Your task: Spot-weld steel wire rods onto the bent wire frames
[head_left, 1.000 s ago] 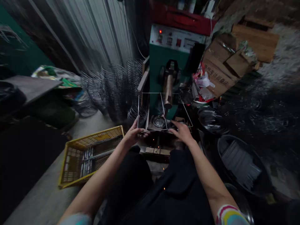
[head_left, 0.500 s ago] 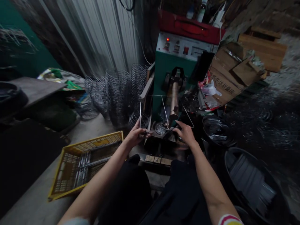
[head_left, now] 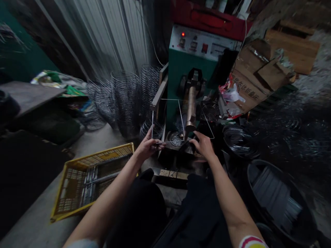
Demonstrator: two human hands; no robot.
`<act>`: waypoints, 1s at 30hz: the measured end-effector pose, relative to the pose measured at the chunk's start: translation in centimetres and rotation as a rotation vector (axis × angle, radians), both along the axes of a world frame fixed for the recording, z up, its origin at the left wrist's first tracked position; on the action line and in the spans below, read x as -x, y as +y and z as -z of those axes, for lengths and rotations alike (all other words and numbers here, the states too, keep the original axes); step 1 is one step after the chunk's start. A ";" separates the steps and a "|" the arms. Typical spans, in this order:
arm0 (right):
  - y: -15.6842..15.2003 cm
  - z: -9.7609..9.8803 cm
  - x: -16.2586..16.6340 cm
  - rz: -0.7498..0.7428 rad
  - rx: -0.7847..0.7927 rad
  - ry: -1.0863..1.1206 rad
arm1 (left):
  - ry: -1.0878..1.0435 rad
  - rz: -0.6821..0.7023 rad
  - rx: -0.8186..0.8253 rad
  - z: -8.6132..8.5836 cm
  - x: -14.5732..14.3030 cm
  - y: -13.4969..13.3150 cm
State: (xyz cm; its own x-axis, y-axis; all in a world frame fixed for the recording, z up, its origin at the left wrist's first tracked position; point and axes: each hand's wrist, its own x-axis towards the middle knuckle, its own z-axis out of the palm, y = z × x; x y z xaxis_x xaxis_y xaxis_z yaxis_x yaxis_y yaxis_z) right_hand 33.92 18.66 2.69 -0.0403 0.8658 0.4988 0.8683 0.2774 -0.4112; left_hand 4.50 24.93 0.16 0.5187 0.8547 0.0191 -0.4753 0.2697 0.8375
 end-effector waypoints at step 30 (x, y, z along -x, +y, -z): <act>-23.7 5.4 -3.2 0.282 0.309 1.152 | -0.011 0.035 0.164 2.3 7.3 -13.3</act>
State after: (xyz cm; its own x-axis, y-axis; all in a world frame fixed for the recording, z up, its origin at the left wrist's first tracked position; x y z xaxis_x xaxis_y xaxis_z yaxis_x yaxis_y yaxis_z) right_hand 37.09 -5.00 -2.69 0.4968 0.8610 -0.1088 -0.0323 -0.1070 -0.9937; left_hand -2.83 11.64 -2.16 0.5484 0.8285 -0.1134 -0.4720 0.4187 0.7758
